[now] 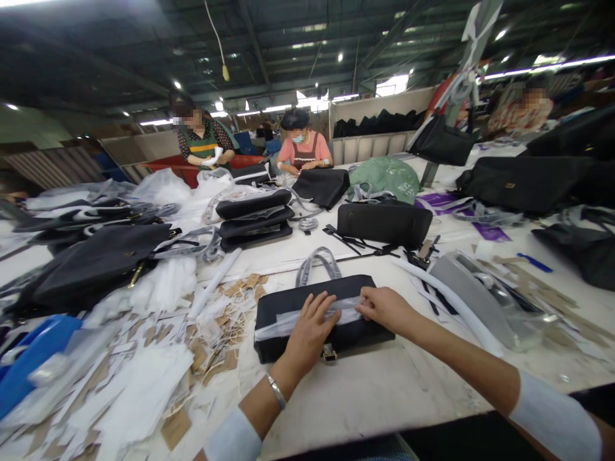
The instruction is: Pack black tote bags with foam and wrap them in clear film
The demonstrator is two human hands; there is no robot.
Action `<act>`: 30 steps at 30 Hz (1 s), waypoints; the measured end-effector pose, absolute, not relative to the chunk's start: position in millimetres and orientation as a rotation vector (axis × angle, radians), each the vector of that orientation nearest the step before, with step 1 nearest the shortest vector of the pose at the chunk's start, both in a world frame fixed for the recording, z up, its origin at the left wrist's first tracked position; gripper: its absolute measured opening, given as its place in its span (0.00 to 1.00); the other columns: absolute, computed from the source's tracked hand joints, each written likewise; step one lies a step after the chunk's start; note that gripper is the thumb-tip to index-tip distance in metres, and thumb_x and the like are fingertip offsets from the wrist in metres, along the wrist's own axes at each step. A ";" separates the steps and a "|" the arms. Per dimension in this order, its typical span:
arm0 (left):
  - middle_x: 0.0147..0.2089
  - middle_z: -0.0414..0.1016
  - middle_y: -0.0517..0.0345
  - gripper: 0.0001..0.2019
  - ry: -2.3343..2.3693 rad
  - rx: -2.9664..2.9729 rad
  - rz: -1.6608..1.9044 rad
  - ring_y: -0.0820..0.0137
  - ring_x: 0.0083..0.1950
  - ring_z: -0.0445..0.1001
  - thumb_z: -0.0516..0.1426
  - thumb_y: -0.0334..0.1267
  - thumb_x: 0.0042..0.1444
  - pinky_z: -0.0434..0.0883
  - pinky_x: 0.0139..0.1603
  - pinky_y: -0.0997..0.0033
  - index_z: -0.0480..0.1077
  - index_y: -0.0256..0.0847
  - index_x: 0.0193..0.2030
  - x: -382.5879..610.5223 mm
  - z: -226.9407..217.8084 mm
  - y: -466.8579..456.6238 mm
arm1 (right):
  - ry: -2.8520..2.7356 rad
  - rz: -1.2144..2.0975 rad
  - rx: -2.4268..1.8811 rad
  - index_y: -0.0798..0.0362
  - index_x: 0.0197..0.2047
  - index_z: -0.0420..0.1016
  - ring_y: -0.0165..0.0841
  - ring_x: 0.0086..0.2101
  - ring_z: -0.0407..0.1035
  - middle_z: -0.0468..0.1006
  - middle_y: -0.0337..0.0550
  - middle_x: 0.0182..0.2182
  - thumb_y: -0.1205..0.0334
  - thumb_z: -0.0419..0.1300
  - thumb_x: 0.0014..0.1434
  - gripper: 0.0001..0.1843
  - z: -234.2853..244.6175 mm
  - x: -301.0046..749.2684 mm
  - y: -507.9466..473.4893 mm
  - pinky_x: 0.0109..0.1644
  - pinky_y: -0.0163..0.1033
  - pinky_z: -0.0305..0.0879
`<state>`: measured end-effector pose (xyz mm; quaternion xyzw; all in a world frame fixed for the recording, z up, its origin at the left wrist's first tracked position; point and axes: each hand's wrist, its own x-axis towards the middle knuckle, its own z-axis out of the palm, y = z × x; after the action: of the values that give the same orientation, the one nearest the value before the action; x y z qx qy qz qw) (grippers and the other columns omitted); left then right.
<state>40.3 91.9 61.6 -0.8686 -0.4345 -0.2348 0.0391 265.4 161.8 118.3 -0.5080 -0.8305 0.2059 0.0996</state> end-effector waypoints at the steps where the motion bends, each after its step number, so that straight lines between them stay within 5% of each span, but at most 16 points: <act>1: 0.65 0.65 0.45 0.21 -1.314 -2.688 -0.634 0.56 0.69 0.59 0.51 0.25 0.64 0.57 0.69 0.42 0.66 0.44 0.62 41.7 69.5 90.8 | -2.456 0.590 -1.504 0.50 0.31 0.69 0.36 0.29 0.74 0.80 0.40 0.25 0.61 0.60 0.59 0.05 117.7 265.2 161.5 0.32 0.36 0.57; 7: 0.56 0.74 0.49 0.22 -1.323 -2.876 -0.351 0.61 0.50 0.73 0.54 0.29 0.59 0.73 0.50 0.65 0.65 0.40 0.61 42.7 107.9 89.7 | -2.438 0.525 -1.528 0.51 0.40 0.67 0.37 0.27 0.73 0.77 0.38 0.23 0.66 0.59 0.56 0.08 97.8 269.9 163.3 0.29 0.35 0.53; 14: 0.41 0.81 0.56 0.12 -1.571 -2.789 -0.432 0.62 0.41 0.79 0.50 0.40 0.66 0.74 0.43 0.66 0.72 0.46 0.50 45.1 112.6 98.3 | -2.377 0.487 -1.472 0.50 0.46 0.66 0.41 0.29 0.74 0.78 0.40 0.24 0.63 0.55 0.58 0.12 72.0 272.9 180.1 0.31 0.37 0.53; 19: 0.42 0.80 0.58 0.08 -1.764 -2.718 -0.620 0.63 0.43 0.79 0.55 0.43 0.64 0.76 0.44 0.66 0.72 0.46 0.45 55.8 91.8 89.8 | -2.384 0.488 -1.490 0.48 0.44 0.67 0.42 0.31 0.74 0.79 0.42 0.26 0.60 0.54 0.59 0.09 73.1 275.0 179.2 0.31 0.38 0.53; 26: 0.64 0.69 0.52 0.19 -1.729 -2.572 -0.999 0.60 0.64 0.67 0.58 0.35 0.61 0.67 0.65 0.57 0.66 0.45 0.59 60.8 77.2 65.2 | -2.506 0.481 -1.514 0.48 0.46 0.68 0.41 0.33 0.75 0.79 0.42 0.28 0.59 0.53 0.62 0.10 92.9 274.2 174.0 0.30 0.36 0.52; 30: 0.53 0.76 0.49 0.14 -1.895 -2.277 -1.146 0.59 0.55 0.72 0.54 0.36 0.64 0.71 0.58 0.53 0.69 0.43 0.55 61.3 77.7 48.3 | -2.554 0.386 -1.558 0.49 0.49 0.68 0.40 0.35 0.75 0.81 0.42 0.31 0.56 0.55 0.63 0.12 104.6 273.9 172.2 0.30 0.36 0.51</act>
<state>61.3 48.3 77.7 -0.7168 -0.5963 -0.3609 -0.0175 273.9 172.2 104.6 -0.5156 -0.8449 0.1277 0.0624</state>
